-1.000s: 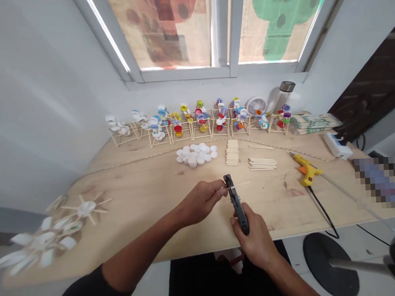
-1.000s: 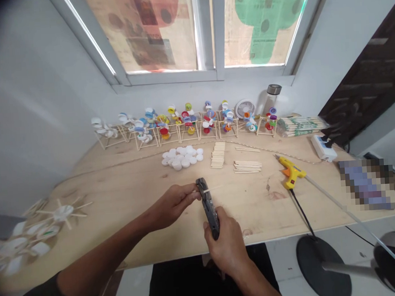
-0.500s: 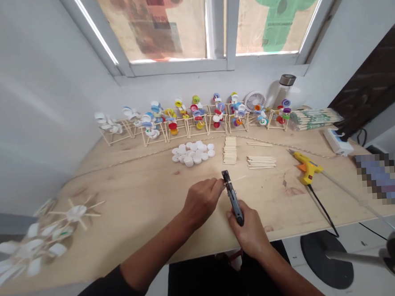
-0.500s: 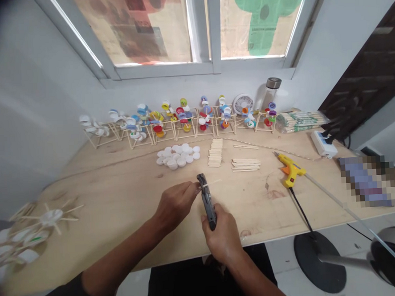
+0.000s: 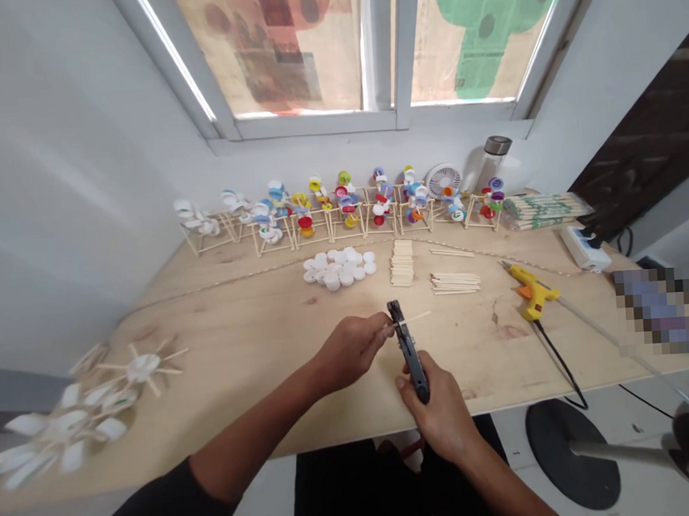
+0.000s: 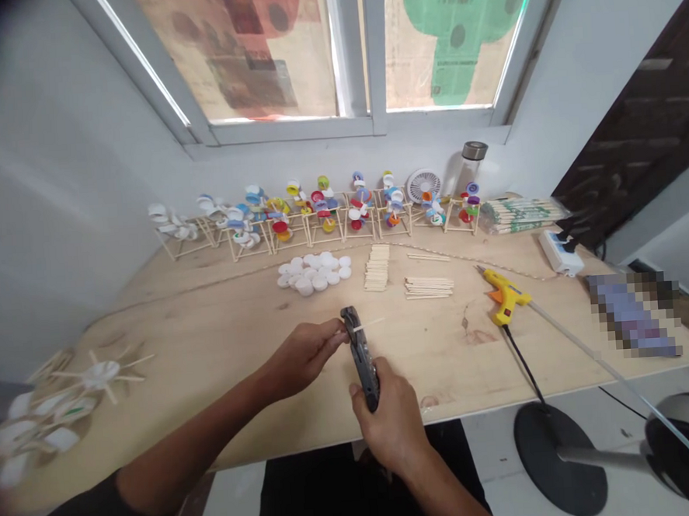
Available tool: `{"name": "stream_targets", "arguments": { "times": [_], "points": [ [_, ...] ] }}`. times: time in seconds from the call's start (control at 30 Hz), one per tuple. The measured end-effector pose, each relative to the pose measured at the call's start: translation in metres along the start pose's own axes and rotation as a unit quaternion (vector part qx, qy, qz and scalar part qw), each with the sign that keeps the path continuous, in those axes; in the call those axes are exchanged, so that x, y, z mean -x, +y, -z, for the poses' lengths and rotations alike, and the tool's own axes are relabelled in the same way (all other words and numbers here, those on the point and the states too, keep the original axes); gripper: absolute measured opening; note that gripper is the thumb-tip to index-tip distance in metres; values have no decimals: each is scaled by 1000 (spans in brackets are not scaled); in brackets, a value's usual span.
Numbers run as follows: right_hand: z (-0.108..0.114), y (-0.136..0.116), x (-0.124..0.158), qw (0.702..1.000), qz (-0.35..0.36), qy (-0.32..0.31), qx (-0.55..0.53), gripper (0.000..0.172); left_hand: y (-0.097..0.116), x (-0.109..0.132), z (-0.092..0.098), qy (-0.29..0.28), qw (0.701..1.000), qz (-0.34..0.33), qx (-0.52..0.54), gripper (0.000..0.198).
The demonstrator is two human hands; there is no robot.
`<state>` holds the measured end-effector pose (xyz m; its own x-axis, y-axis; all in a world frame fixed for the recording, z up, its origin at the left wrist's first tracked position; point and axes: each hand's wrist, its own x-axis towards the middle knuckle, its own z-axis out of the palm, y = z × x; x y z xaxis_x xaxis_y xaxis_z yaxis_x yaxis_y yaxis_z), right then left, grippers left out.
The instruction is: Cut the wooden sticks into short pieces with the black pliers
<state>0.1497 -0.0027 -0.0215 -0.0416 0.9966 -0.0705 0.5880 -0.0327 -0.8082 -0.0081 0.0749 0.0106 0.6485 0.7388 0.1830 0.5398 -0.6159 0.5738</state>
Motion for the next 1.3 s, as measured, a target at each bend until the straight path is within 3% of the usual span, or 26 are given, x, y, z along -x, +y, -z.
{"name": "stream_targets", "arguments": {
  "times": [0.23, 0.43, 0.6, 0.73, 0.9, 1.0, 1.13, 1.3],
  "points": [
    [0, -2, 3, 1000, 17, -2, 4, 8, -1, -5, 18, -85, 988, 4, 128, 32],
    [-2, 3, -1, 1000, 20, 5, 12, 5, -1, -8, 19, -86, 988, 5, 129, 32],
    [-6, 7, -8, 1000, 12, 16, 5, 5, -2, -8, 14, -59, 996, 15, 65, 29],
    [-8, 9, -16, 1000, -7, 21, -15, 6, -7, -11, -2, -17, 998, 49, -44, 26],
    [-7, 10, -21, 999, -28, 33, -33, 7, -9, -12, -26, 92, 974, 47, -199, 26],
    [-5, 8, -19, 998, -32, 25, -39, 6, -8, -10, -31, 117, 964, 24, -237, 25],
    [-1, 4, -14, 999, -36, 6, -32, 6, -7, -7, -23, 89, 981, 17, -172, 25],
    [4, -1, -6, 1000, -24, -2, -17, 10, -1, -6, -4, 2, 999, 29, -24, 25]
  ]
}}
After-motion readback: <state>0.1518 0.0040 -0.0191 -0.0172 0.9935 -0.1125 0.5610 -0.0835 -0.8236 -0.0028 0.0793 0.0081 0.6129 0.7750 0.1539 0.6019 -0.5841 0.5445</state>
